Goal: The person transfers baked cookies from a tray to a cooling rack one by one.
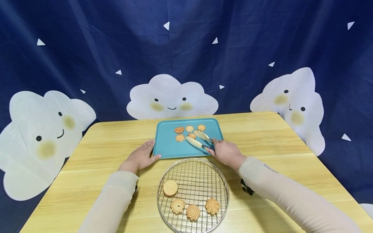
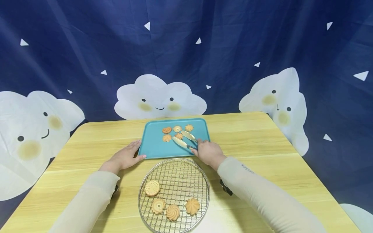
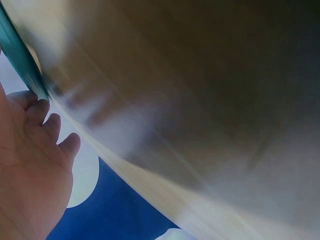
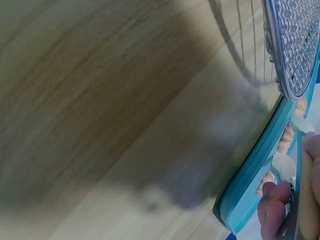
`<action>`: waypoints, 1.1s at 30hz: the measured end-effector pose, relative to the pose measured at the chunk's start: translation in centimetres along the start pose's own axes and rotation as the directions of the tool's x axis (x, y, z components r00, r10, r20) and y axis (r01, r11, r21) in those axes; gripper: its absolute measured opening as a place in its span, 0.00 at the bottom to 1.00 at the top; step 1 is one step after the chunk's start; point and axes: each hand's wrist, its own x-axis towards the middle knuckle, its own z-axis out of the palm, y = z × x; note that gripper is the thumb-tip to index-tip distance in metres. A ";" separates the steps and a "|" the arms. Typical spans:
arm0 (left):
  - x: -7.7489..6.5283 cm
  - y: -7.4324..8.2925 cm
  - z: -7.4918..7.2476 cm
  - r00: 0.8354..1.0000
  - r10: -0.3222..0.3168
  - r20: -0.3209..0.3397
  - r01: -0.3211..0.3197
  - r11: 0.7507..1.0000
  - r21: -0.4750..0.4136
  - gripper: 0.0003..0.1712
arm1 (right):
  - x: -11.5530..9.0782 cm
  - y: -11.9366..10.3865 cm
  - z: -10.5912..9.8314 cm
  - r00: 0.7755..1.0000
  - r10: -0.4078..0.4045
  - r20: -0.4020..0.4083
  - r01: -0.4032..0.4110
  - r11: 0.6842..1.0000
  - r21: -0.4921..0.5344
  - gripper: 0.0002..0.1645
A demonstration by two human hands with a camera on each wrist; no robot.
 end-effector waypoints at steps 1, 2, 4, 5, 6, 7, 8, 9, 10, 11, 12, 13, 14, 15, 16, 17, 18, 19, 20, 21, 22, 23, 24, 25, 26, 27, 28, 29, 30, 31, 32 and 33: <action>0.0 0.0 0.0 1.000 0.000 0.000 0.000 1.000 0.000 0.47 | 0.0 0.0 0.0 1.000 -0.002 0.000 0.002 1.000 -0.004 0.43; 0.0 0.0 0.0 1.000 0.000 0.000 0.000 1.000 0.000 0.47 | 0.0 0.0 0.0 1.000 -0.006 0.000 0.006 1.000 -0.008 0.42; 0.0 0.1 -0.1 1.000 -0.001 0.001 0.001 1.000 0.000 0.47 | 0.0 0.0 0.0 1.000 -0.011 -0.002 0.011 1.000 -0.014 0.42; 0.0 0.1 -0.1 1.000 0.000 0.002 0.000 1.000 -0.001 0.47 | 0.0 0.0 -0.1 1.000 -0.013 -0.003 0.013 1.000 -0.016 0.42; 0.0 0.1 -0.1 1.000 0.000 0.004 0.000 1.000 0.000 0.47 | 0.0 0.0 -0.1 1.000 -0.014 -0.004 0.014 1.000 -0.017 0.42; 0.0 0.1 -0.1 1.000 -0.001 0.005 0.001 1.000 0.000 0.47 | 0.1 0.0 -0.1 1.000 -0.014 -0.006 0.014 1.000 -0.017 0.42; 0.0 0.0 -0.1 1.000 -0.001 0.006 0.001 1.000 0.001 0.47 | 0.1 0.0 -0.1 1.000 -0.015 -0.007 0.015 1.000 -0.017 0.41; 0.0 0.0 -0.1 1.000 -0.001 0.008 0.001 1.000 0.001 0.47 | 0.0 0.0 0.0 1.000 -0.015 -0.009 0.015 1.000 -0.019 0.41; 0.0 0.0 0.0 1.000 -0.002 0.009 0.002 1.000 0.001 0.47 | 0.0 0.0 0.0 1.000 -0.016 -0.011 0.015 1.000 -0.021 0.41; 0.1 0.0 0.0 1.000 -0.002 0.010 0.002 1.000 0.001 0.47 | 0.0 0.1 0.0 1.000 -0.016 -0.013 0.016 1.000 -0.023 0.41; 0.1 0.0 0.0 1.000 -0.002 0.010 0.002 1.000 0.001 0.47 | 0.0 0.1 0.0 1.000 -0.018 -0.016 0.017 1.000 -0.024 0.40; 0.1 0.0 0.0 1.000 -0.002 0.010 0.002 1.000 0.001 0.47 | -0.1 0.1 0.0 1.000 -0.019 -0.020 0.019 0.999 -0.026 0.40; 0.1 0.0 0.0 1.000 -0.002 0.009 0.002 1.000 0.001 0.47 | -0.1 0.1 0.1 0.999 -0.022 -0.024 0.021 0.999 -0.027 0.40; 0.1 0.0 0.0 1.000 -0.001 0.008 0.001 1.000 0.001 0.47 | -0.1 0.1 0.1 0.999 -0.023 -0.029 0.022 0.999 -0.028 0.40; 0.1 0.0 0.0 1.000 -0.001 0.007 0.001 1.000 0.002 0.47 | -0.2 0.1 0.1 0.999 -0.024 -0.034 0.023 0.999 -0.027 0.40; 0.1 0.0 0.0 1.000 0.001 0.005 -0.001 1.000 0.002 0.47 | -0.2 0.1 0.1 0.999 -0.026 -0.038 0.025 0.999 -0.026 0.40; 0.1 0.0 0.0 1.000 0.003 0.004 -0.003 1.000 0.004 0.48 | -0.3 0.2 0.1 0.999 -0.027 -0.043 0.026 0.999 -0.023 0.40; 0.1 0.0 0.0 1.000 0.004 0.002 -0.004 1.000 0.005 0.48 | -0.3 0.2 0.1 0.999 -0.026 -0.047 0.025 0.999 -0.019 0.40; 0.1 0.0 0.0 1.000 0.004 0.002 -0.004 1.000 0.004 0.48 | -0.4 0.2 0.1 0.998 -0.028 -0.053 0.027 1.000 -0.016 0.40; 0.1 0.0 0.0 1.000 0.003 0.002 -0.003 1.000 0.003 0.48 | -0.5 0.3 0.1 0.998 -0.030 -0.060 0.029 1.000 -0.012 0.40; 0.1 0.0 0.1 1.000 0.003 0.001 -0.003 1.000 0.001 0.47 | -0.5 0.4 0.2 0.997 -0.033 -0.069 0.032 0.999 -0.009 0.40; 0.1 0.0 0.1 1.000 0.002 0.002 -0.001 1.000 -0.002 0.47 | -0.6 0.5 0.2 0.996 -0.036 -0.078 0.036 0.999 -0.004 0.40; 0.1 0.0 0.1 1.000 0.001 0.002 -0.001 1.000 -0.003 0.47 | -0.6 0.6 0.2 0.995 -0.040 -0.088 0.040 0.999 0.002 0.39; 0.1 0.1 0.1 1.000 -0.001 0.003 0.001 1.000 -0.006 0.47 | -0.7 0.7 0.2 0.994 -0.046 -0.102 0.047 0.999 0.006 0.39; 0.1 0.1 0.1 1.000 -0.002 0.003 0.002 1.000 -0.008 0.47 | -0.8 0.8 0.2 0.992 -0.052 -0.111 0.053 0.999 0.009 0.39; 0.1 0.1 0.1 1.000 -0.003 0.003 0.003 1.000 -0.007 0.47 | -0.9 0.9 0.2 0.991 -0.057 -0.121 0.059 0.998 0.010 0.39; 0.1 0.1 0.0 1.000 -0.003 0.004 0.003 1.000 -0.007 0.47 | -1.0 1.0 0.2 0.989 -0.063 -0.132 0.065 0.998 0.014 0.39; 0.0 0.2 0.0 1.000 -0.004 0.005 0.004 1.000 -0.009 0.47 | -1.1 1.1 0.1 0.987 -0.068 -0.143 0.070 0.997 0.016 0.39; 0.0 0.2 0.0 1.000 -0.004 0.006 0.004 1.000 -0.008 0.47 | -1.2 1.2 0.1 0.985 -0.075 -0.156 0.078 0.997 0.018 0.39; 0.0 0.2 0.0 1.000 -0.006 0.008 0.006 1.000 -0.007 0.47 | -1.3 1.3 0.1 0.982 -0.084 -0.170 0.088 0.996 0.017 0.39; 0.0 0.2 -0.1 1.000 -0.007 0.009 0.007 1.000 -0.007 0.47 | -1.5 1.4 0.1 0.979 -0.093 -0.182 0.097 0.995 0.016 0.39; 0.0 0.1 -0.1 1.000 -0.009 0.009 0.009 1.000 -0.006 0.47 | -1.6 1.5 0.1 0.975 -0.101 -0.196 0.106 0.994 0.017 0.39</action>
